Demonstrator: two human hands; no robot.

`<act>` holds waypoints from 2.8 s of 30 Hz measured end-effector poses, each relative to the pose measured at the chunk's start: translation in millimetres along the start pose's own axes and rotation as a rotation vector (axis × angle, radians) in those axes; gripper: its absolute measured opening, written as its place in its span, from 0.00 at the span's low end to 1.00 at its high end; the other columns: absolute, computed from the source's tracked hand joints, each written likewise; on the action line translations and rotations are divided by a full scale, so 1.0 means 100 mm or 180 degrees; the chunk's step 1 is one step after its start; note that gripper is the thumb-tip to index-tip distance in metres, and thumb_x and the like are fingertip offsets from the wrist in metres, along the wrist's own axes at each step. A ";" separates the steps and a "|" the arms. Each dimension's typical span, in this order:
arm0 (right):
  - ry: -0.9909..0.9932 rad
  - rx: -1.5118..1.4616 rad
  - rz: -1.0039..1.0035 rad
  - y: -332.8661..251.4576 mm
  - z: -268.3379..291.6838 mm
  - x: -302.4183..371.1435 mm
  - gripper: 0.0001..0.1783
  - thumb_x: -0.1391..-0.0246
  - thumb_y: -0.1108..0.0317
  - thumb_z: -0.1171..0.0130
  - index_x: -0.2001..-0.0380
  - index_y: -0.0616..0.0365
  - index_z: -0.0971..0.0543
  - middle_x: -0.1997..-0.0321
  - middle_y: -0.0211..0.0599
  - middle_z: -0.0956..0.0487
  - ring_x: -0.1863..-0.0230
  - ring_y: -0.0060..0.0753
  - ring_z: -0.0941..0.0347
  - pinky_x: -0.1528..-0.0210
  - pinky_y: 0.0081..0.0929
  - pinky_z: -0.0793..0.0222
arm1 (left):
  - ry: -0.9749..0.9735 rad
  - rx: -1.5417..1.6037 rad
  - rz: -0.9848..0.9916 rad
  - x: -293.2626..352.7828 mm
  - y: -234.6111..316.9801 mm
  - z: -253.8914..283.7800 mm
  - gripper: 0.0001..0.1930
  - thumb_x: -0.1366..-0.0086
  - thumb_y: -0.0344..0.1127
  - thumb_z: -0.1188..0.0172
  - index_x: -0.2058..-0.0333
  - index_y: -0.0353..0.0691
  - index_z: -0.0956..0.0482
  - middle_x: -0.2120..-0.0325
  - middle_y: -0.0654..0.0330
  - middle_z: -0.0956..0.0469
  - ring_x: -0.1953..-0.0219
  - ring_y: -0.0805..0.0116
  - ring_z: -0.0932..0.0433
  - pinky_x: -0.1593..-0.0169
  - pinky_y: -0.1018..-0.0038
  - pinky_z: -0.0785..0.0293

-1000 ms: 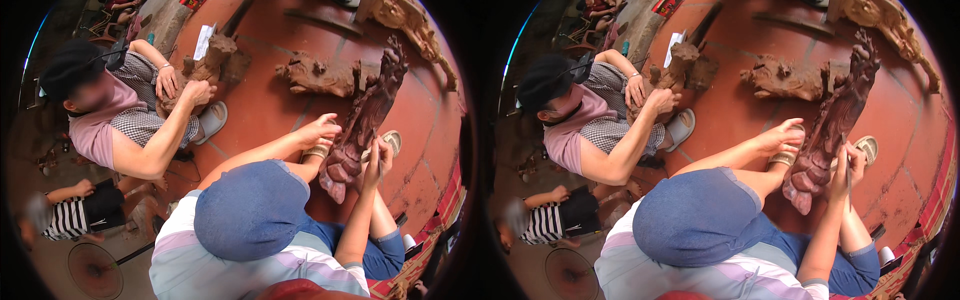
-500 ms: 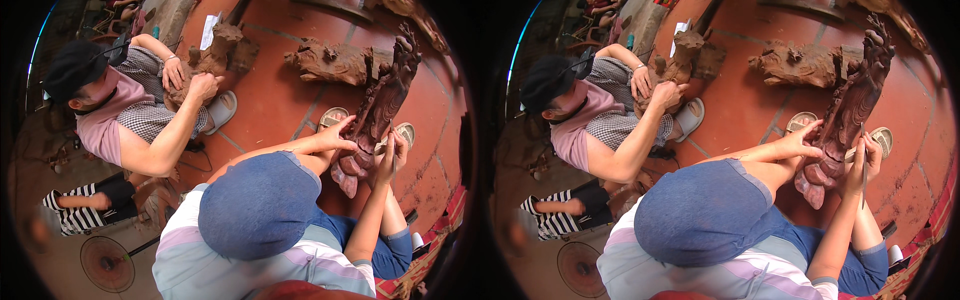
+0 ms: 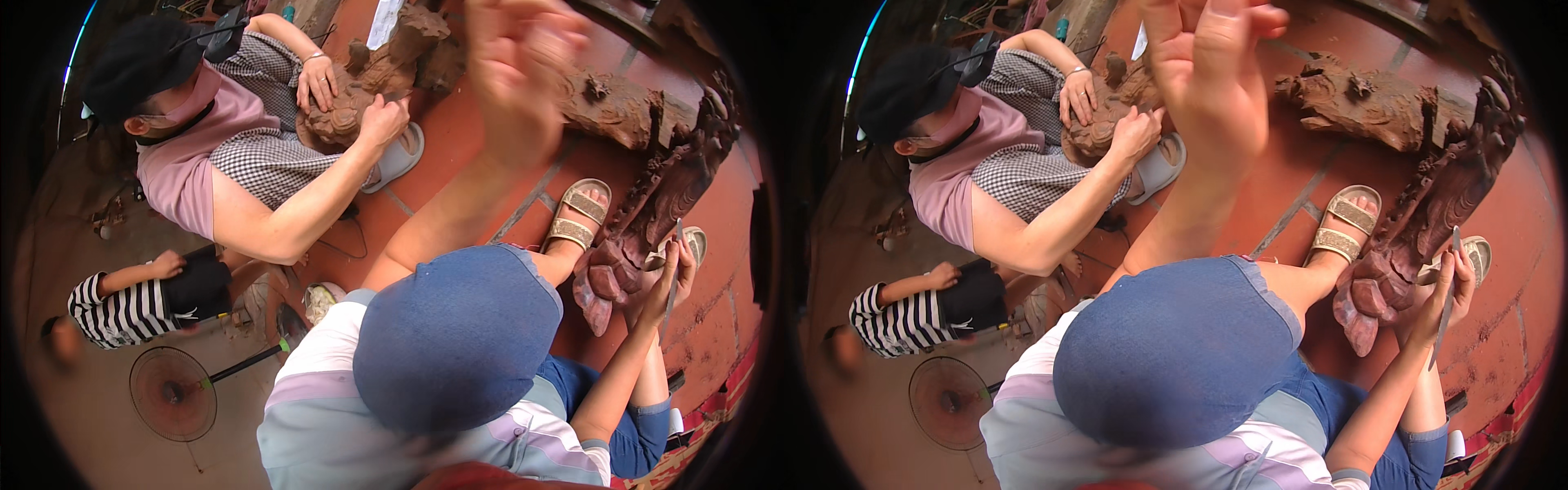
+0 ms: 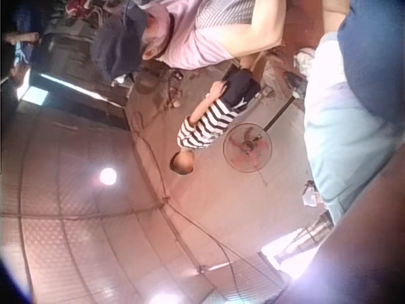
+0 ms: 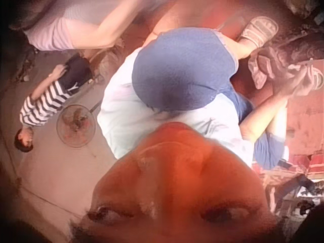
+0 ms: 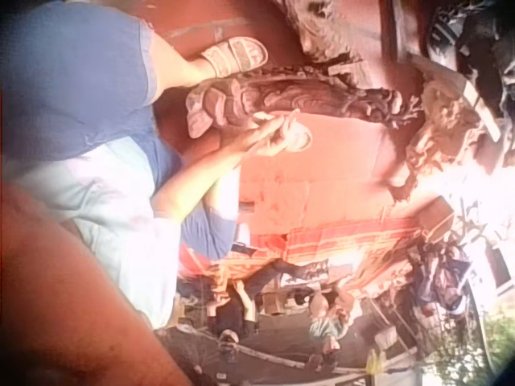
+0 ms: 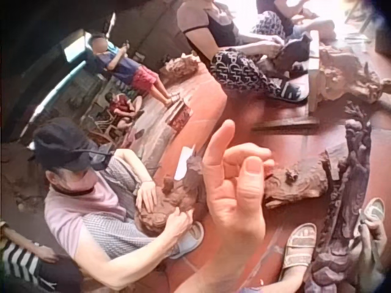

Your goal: The person carves a wooden figurine using a small chisel while seated on the floor. They hold the wood with one hand and carefully shape details with the other, rotating the piece as needed.

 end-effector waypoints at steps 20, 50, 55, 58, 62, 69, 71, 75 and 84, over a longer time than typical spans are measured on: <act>0.0286 -0.0149 0.0044 -0.22 -0.16 -0.07 0.04 0.41 0.75 0.43 0.66 0.64 0.22 0.53 0.40 0.23 0.54 0.26 0.26 0.47 0.22 0.31 | -0.2882 -0.0723 0.3342 2.25 -1.49 0.04 0.65 0.49 0.52 0.29 0.33 0.34 0.76 0.33 0.33 0.62 0.29 0.48 0.64 0.29 0.64 0.66; 0.0248 -0.0024 0.0318 -0.29 -0.30 -0.09 0.02 0.44 0.76 0.40 0.67 0.62 0.23 0.55 0.46 0.21 0.54 0.31 0.26 0.47 0.27 0.33 | -0.1516 -0.0412 0.3392 2.59 -1.64 0.32 0.50 0.45 0.35 0.31 0.31 0.49 0.57 0.50 0.45 0.32 0.48 0.60 0.29 0.45 0.67 0.30; 0.0056 0.0270 0.0523 -0.24 -0.28 -0.01 0.01 0.45 0.76 0.39 0.69 0.63 0.20 0.60 0.45 0.19 0.54 0.32 0.24 0.47 0.29 0.32 | -0.1513 -0.0542 0.3383 2.60 -1.68 0.37 0.49 0.45 0.37 0.30 0.31 0.50 0.55 0.49 0.43 0.32 0.47 0.59 0.29 0.44 0.65 0.31; 0.0502 0.0379 0.0590 -0.23 -0.19 -0.10 0.03 0.45 0.73 0.38 0.70 0.61 0.21 0.57 0.43 0.20 0.56 0.31 0.23 0.50 0.29 0.30 | -0.1623 -0.0470 0.3504 2.49 -1.60 0.13 0.46 0.42 0.32 0.33 0.32 0.49 0.53 0.49 0.53 0.33 0.47 0.64 0.32 0.43 0.68 0.32; 0.0233 0.0311 0.0459 -0.24 -0.33 0.09 0.04 0.50 0.76 0.36 0.70 0.61 0.21 0.64 0.40 0.19 0.57 0.32 0.23 0.52 0.30 0.28 | -0.1525 -0.0634 0.3644 2.44 -1.46 0.18 0.43 0.40 0.34 0.37 0.31 0.49 0.55 0.42 0.49 0.39 0.41 0.58 0.35 0.39 0.63 0.37; 0.0539 0.0152 0.0459 -0.30 -0.25 0.07 0.03 0.52 0.76 0.35 0.72 0.63 0.20 0.67 0.41 0.20 0.56 0.33 0.21 0.55 0.26 0.27 | -0.1592 -0.0379 0.3561 2.43 -1.47 0.07 0.40 0.37 0.26 0.42 0.32 0.43 0.56 0.45 0.54 0.33 0.45 0.66 0.31 0.42 0.70 0.33; 0.0524 -0.0427 -0.0049 -0.20 -0.27 0.03 0.04 0.51 0.76 0.36 0.70 0.64 0.20 0.67 0.41 0.19 0.59 0.30 0.21 0.56 0.24 0.27 | -0.1539 -0.0375 0.3516 2.45 -1.49 0.10 0.40 0.37 0.26 0.42 0.32 0.42 0.56 0.45 0.54 0.33 0.46 0.66 0.30 0.42 0.71 0.33; 0.0782 -0.0591 0.0032 -0.17 -0.27 -0.01 0.03 0.47 0.76 0.38 0.69 0.65 0.20 0.64 0.36 0.19 0.63 0.19 0.24 0.59 0.18 0.27 | -0.1631 -0.0514 0.3649 2.42 -1.44 0.11 0.40 0.37 0.27 0.42 0.32 0.41 0.56 0.45 0.54 0.33 0.45 0.66 0.31 0.41 0.70 0.34; 0.0210 -0.0678 -0.0220 -0.33 -0.28 -0.27 0.03 0.49 0.75 0.37 0.72 0.62 0.21 0.65 0.32 0.22 0.64 0.18 0.25 0.62 0.17 0.29 | -0.1629 -0.0504 0.3612 2.41 -1.42 0.07 0.39 0.37 0.27 0.41 0.32 0.41 0.54 0.48 0.56 0.32 0.47 0.67 0.30 0.43 0.72 0.33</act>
Point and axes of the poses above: each hand's wrist, its own x-axis away from the middle knuckle, its own z-axis out of the back of the hand, y = z × x, the point moved 4 cm from there along -x, towards the middle knuckle
